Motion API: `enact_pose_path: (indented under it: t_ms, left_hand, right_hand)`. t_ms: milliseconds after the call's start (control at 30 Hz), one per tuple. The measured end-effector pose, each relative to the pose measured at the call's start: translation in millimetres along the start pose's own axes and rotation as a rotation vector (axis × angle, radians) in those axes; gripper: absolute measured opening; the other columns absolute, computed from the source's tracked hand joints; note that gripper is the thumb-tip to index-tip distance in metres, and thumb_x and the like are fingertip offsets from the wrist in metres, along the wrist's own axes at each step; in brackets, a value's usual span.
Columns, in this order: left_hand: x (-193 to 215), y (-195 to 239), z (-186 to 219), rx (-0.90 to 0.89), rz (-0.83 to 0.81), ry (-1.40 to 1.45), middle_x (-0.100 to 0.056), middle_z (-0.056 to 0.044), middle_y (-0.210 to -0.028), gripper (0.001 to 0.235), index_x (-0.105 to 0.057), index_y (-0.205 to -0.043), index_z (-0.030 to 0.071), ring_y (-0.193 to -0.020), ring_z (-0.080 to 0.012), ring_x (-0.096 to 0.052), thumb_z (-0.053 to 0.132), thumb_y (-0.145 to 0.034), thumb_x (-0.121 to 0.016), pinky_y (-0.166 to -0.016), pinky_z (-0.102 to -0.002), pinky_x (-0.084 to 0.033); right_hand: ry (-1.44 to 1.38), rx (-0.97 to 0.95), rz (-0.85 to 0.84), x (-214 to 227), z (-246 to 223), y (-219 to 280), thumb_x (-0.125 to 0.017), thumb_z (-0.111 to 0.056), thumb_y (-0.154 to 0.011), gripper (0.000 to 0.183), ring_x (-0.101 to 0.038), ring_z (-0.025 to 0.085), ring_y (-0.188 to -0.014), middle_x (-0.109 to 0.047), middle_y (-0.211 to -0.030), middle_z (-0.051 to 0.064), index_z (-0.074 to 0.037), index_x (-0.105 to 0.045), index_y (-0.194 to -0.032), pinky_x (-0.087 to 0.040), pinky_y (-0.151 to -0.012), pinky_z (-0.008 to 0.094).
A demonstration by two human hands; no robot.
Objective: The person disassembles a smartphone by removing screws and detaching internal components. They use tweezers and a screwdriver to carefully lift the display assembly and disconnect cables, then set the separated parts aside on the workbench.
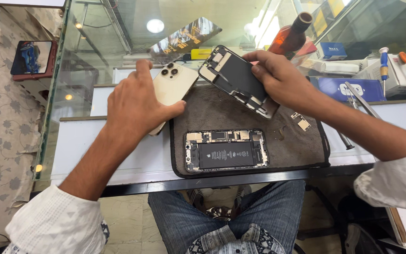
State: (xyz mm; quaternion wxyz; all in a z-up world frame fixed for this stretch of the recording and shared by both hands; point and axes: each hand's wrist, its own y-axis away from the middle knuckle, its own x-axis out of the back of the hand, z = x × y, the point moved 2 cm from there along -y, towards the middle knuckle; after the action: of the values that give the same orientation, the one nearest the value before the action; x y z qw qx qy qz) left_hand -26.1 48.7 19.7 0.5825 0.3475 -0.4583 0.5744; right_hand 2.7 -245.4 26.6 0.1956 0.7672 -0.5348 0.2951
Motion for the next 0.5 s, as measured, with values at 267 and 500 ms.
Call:
enact_pose_path:
  t_ms: [267,500]
  left_hand:
    - [-11.3,1.3,9.9,-0.102,0.050,-0.054,-0.067,-0.029,-0.106,0.107,-0.045,-0.133,-0.009,-0.097,-0.0429,-0.067,0.052,-0.060,-0.093,-0.078,-0.050,-0.058]
    - [-7.6,0.7,-7.0,-0.076,0.079,-0.039,-0.066,-0.028,-0.108,0.101,-0.047,-0.133,-0.008,-0.096,-0.0414,-0.066,0.049,-0.063,-0.091,-0.077,-0.051,-0.057]
  right_hand:
    - [0.293,0.195,-0.058,18.2,5.5,1.0,-0.054,-0.015,-0.104,0.025,-0.072,0.026,-0.093,-0.073,-0.099,0.014,-0.001,-0.062,-0.123,-0.055,-0.081,0.040]
    - [0.370,0.091,-0.090,-3.7,8.4,-22.3,-0.054,-0.014,-0.101,0.022,-0.074,0.034,-0.085,-0.074,-0.091,0.020,-0.006,-0.064,-0.120,-0.055,-0.075,0.045]
